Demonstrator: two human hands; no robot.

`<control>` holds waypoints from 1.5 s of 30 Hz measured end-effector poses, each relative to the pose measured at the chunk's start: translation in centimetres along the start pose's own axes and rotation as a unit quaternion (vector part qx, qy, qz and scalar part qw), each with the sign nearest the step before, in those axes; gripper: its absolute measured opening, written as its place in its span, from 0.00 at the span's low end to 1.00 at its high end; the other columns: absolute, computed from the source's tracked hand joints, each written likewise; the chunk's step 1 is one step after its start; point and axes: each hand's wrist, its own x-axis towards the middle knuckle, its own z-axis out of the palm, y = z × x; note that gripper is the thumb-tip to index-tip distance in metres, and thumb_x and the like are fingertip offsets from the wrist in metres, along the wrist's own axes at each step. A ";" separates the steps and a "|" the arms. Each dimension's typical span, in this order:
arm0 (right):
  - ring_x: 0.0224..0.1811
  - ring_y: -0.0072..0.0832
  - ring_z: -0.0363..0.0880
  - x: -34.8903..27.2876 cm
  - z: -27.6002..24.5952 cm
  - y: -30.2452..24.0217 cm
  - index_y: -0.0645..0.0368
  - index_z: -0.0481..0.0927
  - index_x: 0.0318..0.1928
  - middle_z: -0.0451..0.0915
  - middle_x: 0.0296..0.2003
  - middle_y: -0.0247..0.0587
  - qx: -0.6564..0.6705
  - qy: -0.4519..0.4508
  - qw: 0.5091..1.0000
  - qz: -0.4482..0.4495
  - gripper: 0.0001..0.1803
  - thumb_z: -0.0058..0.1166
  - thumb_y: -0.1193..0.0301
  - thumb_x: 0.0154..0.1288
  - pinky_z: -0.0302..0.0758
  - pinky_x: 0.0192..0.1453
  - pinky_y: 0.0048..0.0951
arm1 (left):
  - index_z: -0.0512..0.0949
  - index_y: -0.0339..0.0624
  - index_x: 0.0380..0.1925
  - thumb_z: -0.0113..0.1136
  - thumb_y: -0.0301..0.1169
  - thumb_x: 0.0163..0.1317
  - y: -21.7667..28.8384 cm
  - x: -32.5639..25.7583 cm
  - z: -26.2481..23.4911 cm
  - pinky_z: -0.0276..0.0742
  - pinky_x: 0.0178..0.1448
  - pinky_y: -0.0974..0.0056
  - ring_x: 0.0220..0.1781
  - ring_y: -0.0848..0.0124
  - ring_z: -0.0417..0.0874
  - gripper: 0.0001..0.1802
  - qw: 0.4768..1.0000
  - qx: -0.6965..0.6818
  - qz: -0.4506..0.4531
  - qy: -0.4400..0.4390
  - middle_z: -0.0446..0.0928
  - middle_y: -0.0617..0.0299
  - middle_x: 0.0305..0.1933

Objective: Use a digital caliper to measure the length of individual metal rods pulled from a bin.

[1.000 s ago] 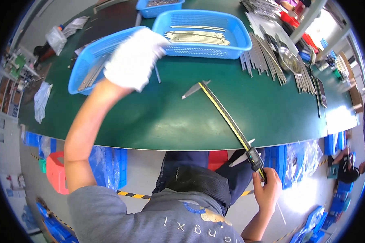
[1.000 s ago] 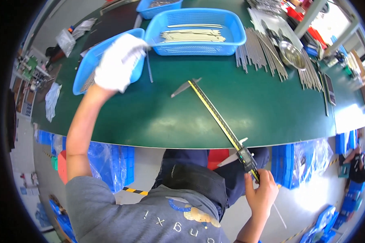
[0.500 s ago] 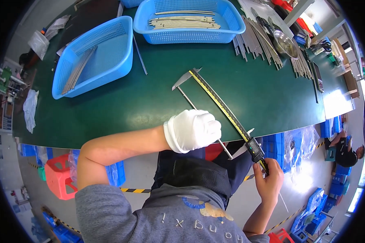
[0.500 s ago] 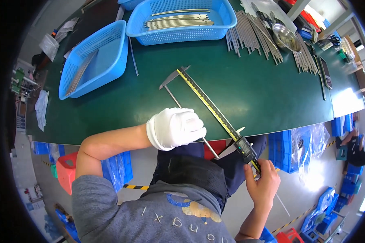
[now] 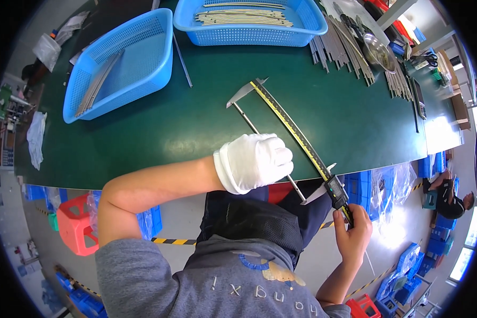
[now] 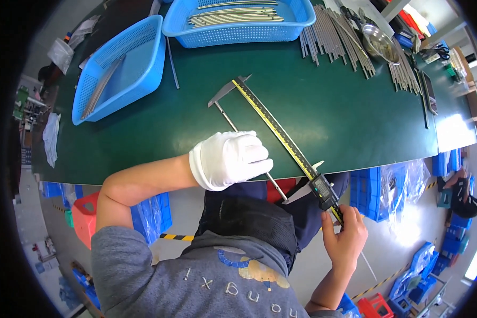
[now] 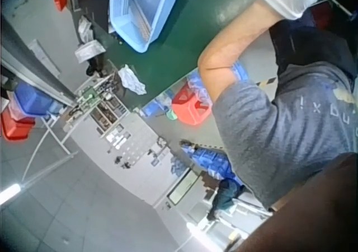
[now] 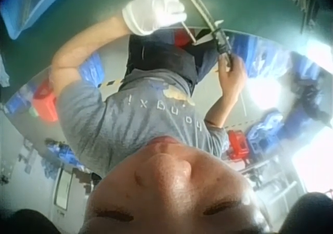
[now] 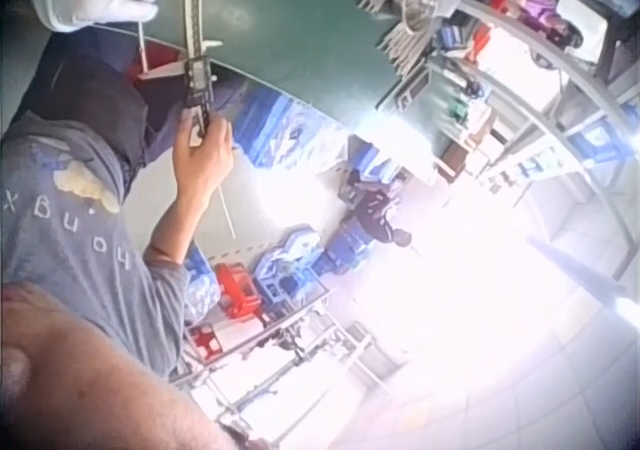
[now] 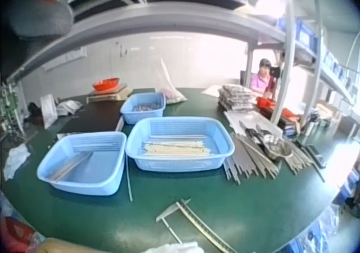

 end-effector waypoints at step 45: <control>0.16 0.30 0.72 -1.7 0.8 0.2 0.58 0.79 0.37 0.72 0.19 0.35 -0.028 0.058 0.997 -0.049 0.15 0.67 0.65 0.51 0.68 0.20 0.29 | 0.81 0.42 0.31 0.61 0.18 0.36 -0.3 0.7 -2.2 0.80 0.47 0.55 0.35 0.57 0.79 0.17 0.995 -0.050 -0.056 -0.072 0.75 0.60 0.31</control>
